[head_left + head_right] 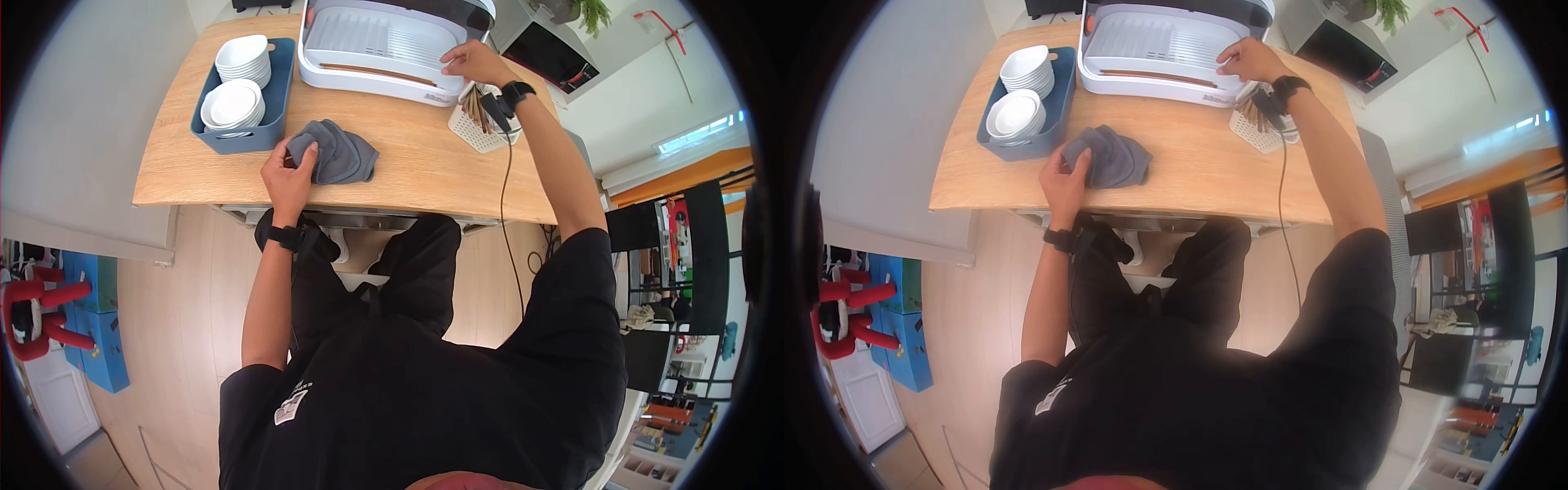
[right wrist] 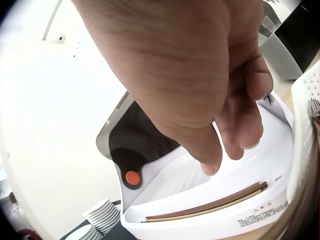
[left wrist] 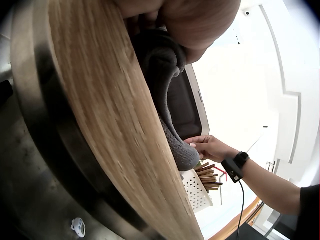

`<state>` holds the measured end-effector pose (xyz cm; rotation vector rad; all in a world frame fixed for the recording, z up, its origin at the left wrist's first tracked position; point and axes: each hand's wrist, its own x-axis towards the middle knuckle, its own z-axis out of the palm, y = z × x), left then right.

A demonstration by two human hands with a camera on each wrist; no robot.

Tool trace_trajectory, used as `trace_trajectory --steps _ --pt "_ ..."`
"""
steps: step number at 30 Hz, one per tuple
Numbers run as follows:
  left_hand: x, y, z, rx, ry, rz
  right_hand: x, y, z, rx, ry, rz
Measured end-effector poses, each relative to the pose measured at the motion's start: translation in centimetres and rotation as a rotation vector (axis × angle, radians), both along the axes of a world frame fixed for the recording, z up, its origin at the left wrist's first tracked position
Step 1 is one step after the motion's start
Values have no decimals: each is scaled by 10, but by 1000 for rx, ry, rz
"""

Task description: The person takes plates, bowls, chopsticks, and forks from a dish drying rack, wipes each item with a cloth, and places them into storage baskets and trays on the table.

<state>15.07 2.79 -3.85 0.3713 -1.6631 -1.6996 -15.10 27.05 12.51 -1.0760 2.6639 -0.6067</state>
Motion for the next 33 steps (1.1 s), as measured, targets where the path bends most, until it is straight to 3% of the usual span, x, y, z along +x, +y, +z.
trace_trajectory --steps 6,13,22,33 --pt "0 1 -2 -12 34 16 76 56 30 -51 352 102" --pt "-2 1 -5 1 50 -25 145 101 -9 -138 545 -131" --pt "0 1 -4 4 43 -36 150 98 -49 -167 765 -119" --pt "4 3 4 -43 -42 -2 154 100 -56 -275 900 -72"
